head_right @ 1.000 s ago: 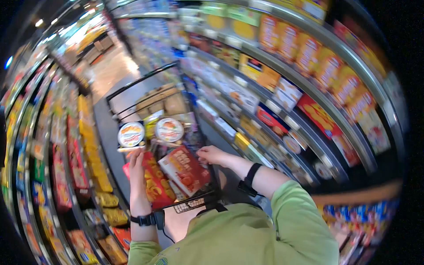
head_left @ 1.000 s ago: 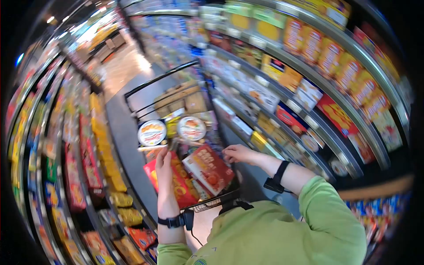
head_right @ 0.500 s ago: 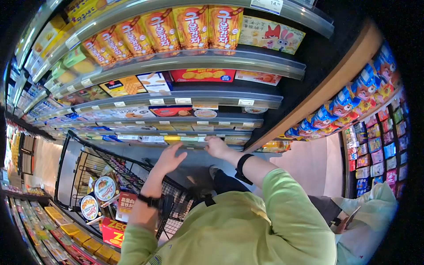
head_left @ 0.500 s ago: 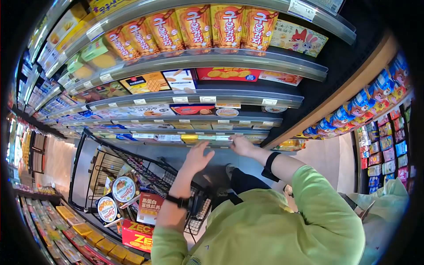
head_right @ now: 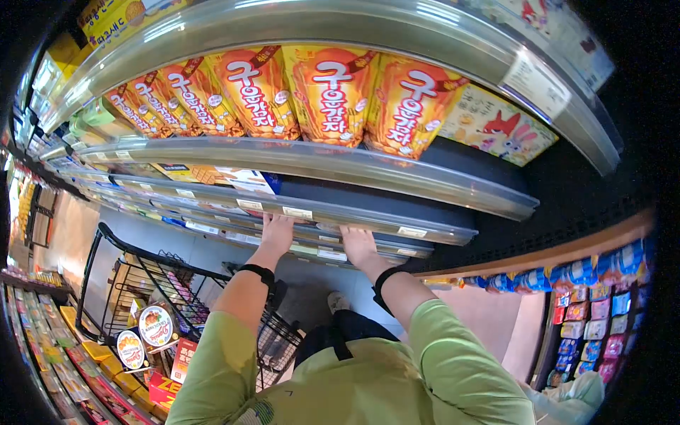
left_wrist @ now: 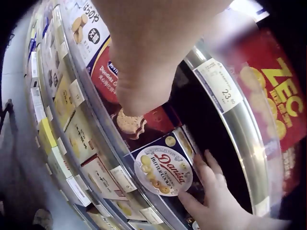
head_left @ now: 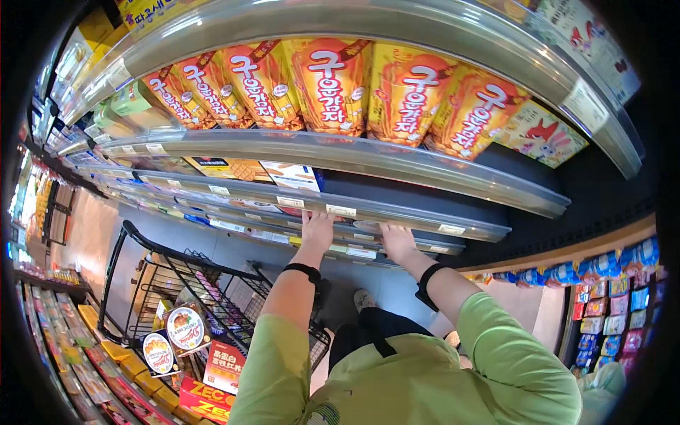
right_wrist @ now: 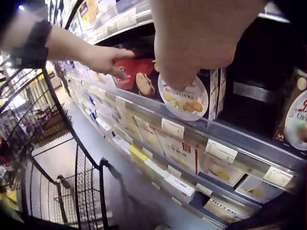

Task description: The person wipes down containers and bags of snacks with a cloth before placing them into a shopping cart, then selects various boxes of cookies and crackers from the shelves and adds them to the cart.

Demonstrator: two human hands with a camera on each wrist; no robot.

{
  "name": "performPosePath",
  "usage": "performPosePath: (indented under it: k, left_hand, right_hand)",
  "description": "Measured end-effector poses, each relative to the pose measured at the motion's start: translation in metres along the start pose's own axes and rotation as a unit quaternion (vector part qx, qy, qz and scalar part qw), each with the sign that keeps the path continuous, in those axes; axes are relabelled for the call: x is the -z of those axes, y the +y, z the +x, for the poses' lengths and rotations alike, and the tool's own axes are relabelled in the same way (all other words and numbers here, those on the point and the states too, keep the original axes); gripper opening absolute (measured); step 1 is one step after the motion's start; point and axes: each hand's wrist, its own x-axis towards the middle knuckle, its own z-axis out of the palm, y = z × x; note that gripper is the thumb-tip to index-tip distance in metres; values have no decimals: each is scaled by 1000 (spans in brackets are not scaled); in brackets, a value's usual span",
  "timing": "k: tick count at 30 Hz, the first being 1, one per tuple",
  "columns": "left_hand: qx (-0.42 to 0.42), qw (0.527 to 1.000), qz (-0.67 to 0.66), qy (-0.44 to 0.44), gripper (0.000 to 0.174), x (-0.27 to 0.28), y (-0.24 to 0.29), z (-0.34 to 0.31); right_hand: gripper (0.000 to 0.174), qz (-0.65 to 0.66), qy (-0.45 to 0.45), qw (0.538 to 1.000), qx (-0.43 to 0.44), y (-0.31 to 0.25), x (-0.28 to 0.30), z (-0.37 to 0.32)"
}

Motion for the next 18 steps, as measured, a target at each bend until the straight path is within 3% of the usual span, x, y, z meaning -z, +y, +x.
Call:
performPosePath:
  k: [4, 5, 8, 11, 14, 15, 18]
  left_hand:
    - [33, 998, 47, 9, 41, -9, 11, -5]
    - [31, 995, 59, 67, 42, -11, 12, -9]
    - [32, 996, 25, 85, 44, -16, 6, -13]
    - [17, 995, 17, 96, 39, -7, 5, -21]
    - [-11, 988, 2, 154, 32, 5, 1, -36]
    - [-41, 987, -7, 158, 31, 10, 0, -45]
    - [-95, 984, -12, 153, 33, 40, -4, -78]
  right_hand:
    - [38, 19, -8, 1000, 18, -9, 15, -2]
    - [38, 18, -7, 999, 25, -8, 13, 2]
    - [41, -11, -28, 998, 54, -7, 8, 11]
    - [43, 50, -19, 997, 49, -12, 5, 6]
    - [45, 10, 161, 975, 152, -21, 9, -16]
    - [56, 19, 138, 977, 159, -20, 7, -25]
    - [57, 60, 140, 976, 158, -28, 35, -55]
